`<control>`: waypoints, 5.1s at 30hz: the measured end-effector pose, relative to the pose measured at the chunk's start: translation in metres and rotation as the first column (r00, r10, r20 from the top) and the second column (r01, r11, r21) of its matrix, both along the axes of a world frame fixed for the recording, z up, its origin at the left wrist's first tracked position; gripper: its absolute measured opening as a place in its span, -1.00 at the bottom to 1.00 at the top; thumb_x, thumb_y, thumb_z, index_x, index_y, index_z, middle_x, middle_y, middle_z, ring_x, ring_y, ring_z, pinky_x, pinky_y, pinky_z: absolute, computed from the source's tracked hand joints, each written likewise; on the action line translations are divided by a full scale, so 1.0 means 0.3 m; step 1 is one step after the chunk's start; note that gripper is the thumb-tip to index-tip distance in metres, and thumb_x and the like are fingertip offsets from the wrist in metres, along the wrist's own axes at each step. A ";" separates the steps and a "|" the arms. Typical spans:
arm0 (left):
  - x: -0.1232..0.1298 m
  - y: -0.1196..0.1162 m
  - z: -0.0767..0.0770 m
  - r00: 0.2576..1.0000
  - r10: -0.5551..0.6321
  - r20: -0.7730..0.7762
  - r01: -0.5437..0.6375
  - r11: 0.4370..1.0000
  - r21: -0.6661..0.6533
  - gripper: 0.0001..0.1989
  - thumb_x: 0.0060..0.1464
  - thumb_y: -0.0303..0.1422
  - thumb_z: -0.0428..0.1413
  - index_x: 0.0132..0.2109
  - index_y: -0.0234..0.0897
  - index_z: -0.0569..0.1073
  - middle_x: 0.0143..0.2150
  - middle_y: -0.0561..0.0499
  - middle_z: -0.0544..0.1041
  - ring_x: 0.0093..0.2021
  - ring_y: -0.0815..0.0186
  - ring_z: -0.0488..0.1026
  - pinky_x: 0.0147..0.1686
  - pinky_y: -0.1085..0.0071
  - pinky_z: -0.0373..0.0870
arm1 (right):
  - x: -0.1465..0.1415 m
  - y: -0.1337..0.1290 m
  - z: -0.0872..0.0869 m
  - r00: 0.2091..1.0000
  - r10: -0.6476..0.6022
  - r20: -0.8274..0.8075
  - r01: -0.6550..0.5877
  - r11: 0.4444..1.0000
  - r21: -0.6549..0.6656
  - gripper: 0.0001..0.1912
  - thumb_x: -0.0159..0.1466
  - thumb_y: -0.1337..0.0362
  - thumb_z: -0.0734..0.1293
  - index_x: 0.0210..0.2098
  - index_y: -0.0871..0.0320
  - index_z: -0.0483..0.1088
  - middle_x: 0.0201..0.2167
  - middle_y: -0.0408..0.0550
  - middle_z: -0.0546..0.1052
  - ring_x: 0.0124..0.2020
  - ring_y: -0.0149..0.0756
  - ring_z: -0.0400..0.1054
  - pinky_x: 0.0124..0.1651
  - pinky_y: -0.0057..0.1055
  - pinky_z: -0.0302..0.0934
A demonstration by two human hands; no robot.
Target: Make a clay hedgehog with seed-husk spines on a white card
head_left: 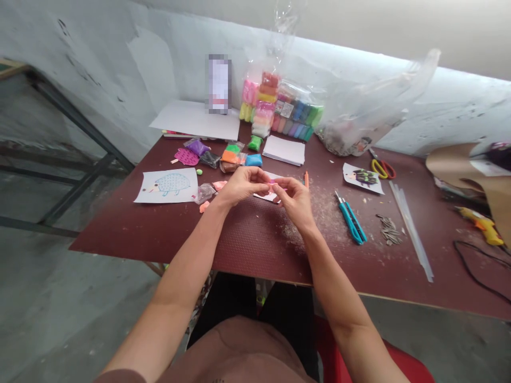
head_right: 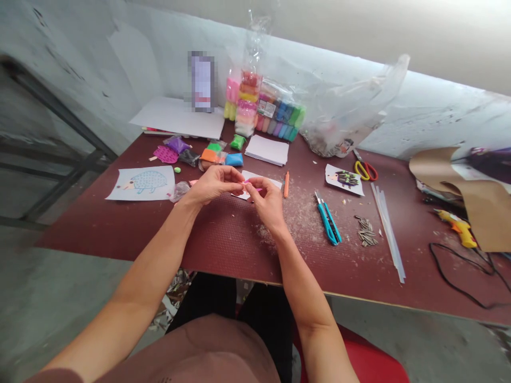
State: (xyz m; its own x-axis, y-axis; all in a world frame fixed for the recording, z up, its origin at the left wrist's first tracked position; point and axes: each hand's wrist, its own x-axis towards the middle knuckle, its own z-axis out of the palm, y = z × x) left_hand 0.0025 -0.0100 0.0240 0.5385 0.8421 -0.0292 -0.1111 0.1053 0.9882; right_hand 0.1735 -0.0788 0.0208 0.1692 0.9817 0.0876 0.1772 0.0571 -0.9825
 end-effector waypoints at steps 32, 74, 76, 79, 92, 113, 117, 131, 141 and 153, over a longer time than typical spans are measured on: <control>-0.023 -0.001 0.022 0.995 -0.075 -0.067 0.078 0.996 0.053 -0.56 -0.07 -0.09 0.46 -0.24 -0.39 0.63 -0.34 -0.07 0.64 -0.40 0.37 0.55 -0.31 0.39 0.55 | 0.004 0.001 0.010 0.999 0.028 -0.028 -0.028 1.000 -0.004 -0.58 0.13 -0.11 0.54 -0.32 0.12 0.52 -0.42 -0.10 0.56 -0.45 -0.38 0.37 -0.46 -0.42 0.29; -0.035 -0.001 0.029 0.989 -0.124 -0.079 0.126 0.992 0.016 -0.70 0.00 -0.30 0.43 -0.19 -0.41 0.61 -0.38 -0.06 0.65 -0.46 0.40 0.57 -0.39 0.47 0.56 | 0.022 0.006 0.015 0.992 0.113 -0.048 -0.113 0.994 0.014 -0.65 0.21 -0.03 0.50 -0.37 0.12 0.46 -0.51 -0.20 0.48 -0.62 -0.51 0.19 -0.53 -0.45 0.15; -0.036 0.002 0.023 0.991 -0.114 -0.066 0.116 0.993 0.017 -0.74 0.01 -0.33 0.42 -0.21 -0.41 0.59 -0.39 -0.05 0.64 -0.48 0.40 0.56 -0.42 0.48 0.55 | 0.023 0.006 0.018 0.993 0.111 -0.036 -0.111 0.994 0.007 -0.64 0.21 -0.04 0.49 -0.38 0.12 0.45 -0.51 -0.20 0.47 -0.62 -0.51 0.19 -0.52 -0.45 0.15; -0.039 0.005 0.023 0.988 -0.133 -0.074 0.135 0.991 0.019 -0.79 0.03 -0.36 0.40 -0.24 -0.41 0.60 -0.39 -0.05 0.65 -0.49 0.41 0.56 -0.41 0.49 0.56 | 0.025 0.005 0.022 0.994 0.107 -0.025 -0.107 0.994 -0.004 -0.64 0.21 -0.05 0.49 -0.38 0.12 0.44 -0.52 -0.21 0.47 -0.61 -0.50 0.19 -0.52 -0.45 0.15; -0.034 0.006 0.025 0.978 -0.129 -0.161 0.142 0.987 0.070 -0.76 0.08 -0.26 0.37 -0.25 -0.40 0.67 -0.35 -0.08 0.67 -0.50 0.44 0.53 -0.44 0.52 0.51 | 0.027 0.005 0.022 0.992 0.125 -0.005 -0.125 0.992 -0.022 -0.61 0.21 -0.10 0.49 -0.37 0.11 0.45 -0.50 -0.16 0.51 -0.58 -0.48 0.21 -0.52 -0.45 0.13; -0.018 -0.012 0.022 0.970 -0.122 -0.212 0.145 0.985 0.096 -0.75 0.11 -0.23 0.32 -0.27 -0.39 0.67 -0.34 -0.09 0.66 -0.46 0.44 0.52 -0.45 0.55 0.43 | 0.035 0.000 0.033 0.991 0.132 0.003 -0.131 0.991 -0.036 -0.64 0.23 -0.04 0.48 -0.21 0.14 0.56 -0.44 -0.12 0.58 -0.57 -0.46 0.28 -0.51 -0.45 0.21; -0.019 -0.010 0.021 0.968 -0.133 -0.214 0.155 0.984 0.091 -0.78 0.07 -0.26 0.32 -0.28 -0.38 0.67 -0.33 -0.10 0.67 -0.47 0.44 0.50 -0.46 0.54 0.42 | 0.039 -0.001 0.039 0.991 0.132 0.035 -0.132 0.991 -0.025 -0.63 0.24 -0.05 0.46 -0.21 0.13 0.58 -0.41 -0.09 0.58 -0.50 -0.42 0.34 -0.47 -0.44 0.24; -0.021 -0.016 0.042 0.965 -0.101 -0.242 0.119 0.991 0.058 -0.76 0.07 -0.26 0.33 -0.29 -0.41 0.67 -0.31 -0.12 0.68 -0.48 0.45 0.49 -0.44 0.53 0.43 | 0.043 -0.002 0.033 0.994 0.100 0.054 -0.099 0.995 -0.025 -0.53 0.23 -0.11 0.50 -0.11 0.14 0.56 -0.40 -0.11 0.58 -0.52 -0.44 0.33 -0.46 -0.44 0.24; -0.020 -0.004 0.031 0.974 -0.094 -0.206 0.114 0.990 0.087 -0.62 0.01 -0.10 0.37 -0.25 -0.38 0.66 -0.33 -0.09 0.65 -0.43 0.41 0.50 -0.45 0.52 0.38 | 0.048 -0.001 0.025 0.974 0.205 0.101 -0.194 0.974 -0.114 -0.45 0.18 -0.25 0.49 -0.45 0.15 0.51 -0.57 -0.15 0.47 -0.61 -0.48 0.17 -0.57 -0.46 0.05; -0.011 -0.010 0.039 0.985 -0.107 -0.138 0.116 0.992 0.056 -0.58 -0.05 -0.06 0.40 -0.29 -0.38 0.64 -0.33 -0.05 0.64 -0.38 0.42 0.50 -0.31 0.47 0.49 | 0.036 -0.001 0.030 0.981 0.191 0.038 -0.188 0.979 -0.074 -0.51 0.15 -0.18 0.53 -0.33 0.15 0.56 -0.47 -0.14 0.52 -0.57 -0.48 0.22 -0.55 -0.47 0.13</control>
State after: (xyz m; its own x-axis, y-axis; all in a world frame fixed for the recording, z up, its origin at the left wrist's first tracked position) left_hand -0.0008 -0.0132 0.0356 0.6237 0.7797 -0.0559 0.0323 0.0458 0.9984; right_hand 0.1843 -0.0793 0.0298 -0.0228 0.9995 0.0211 0.2132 0.0254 -0.9767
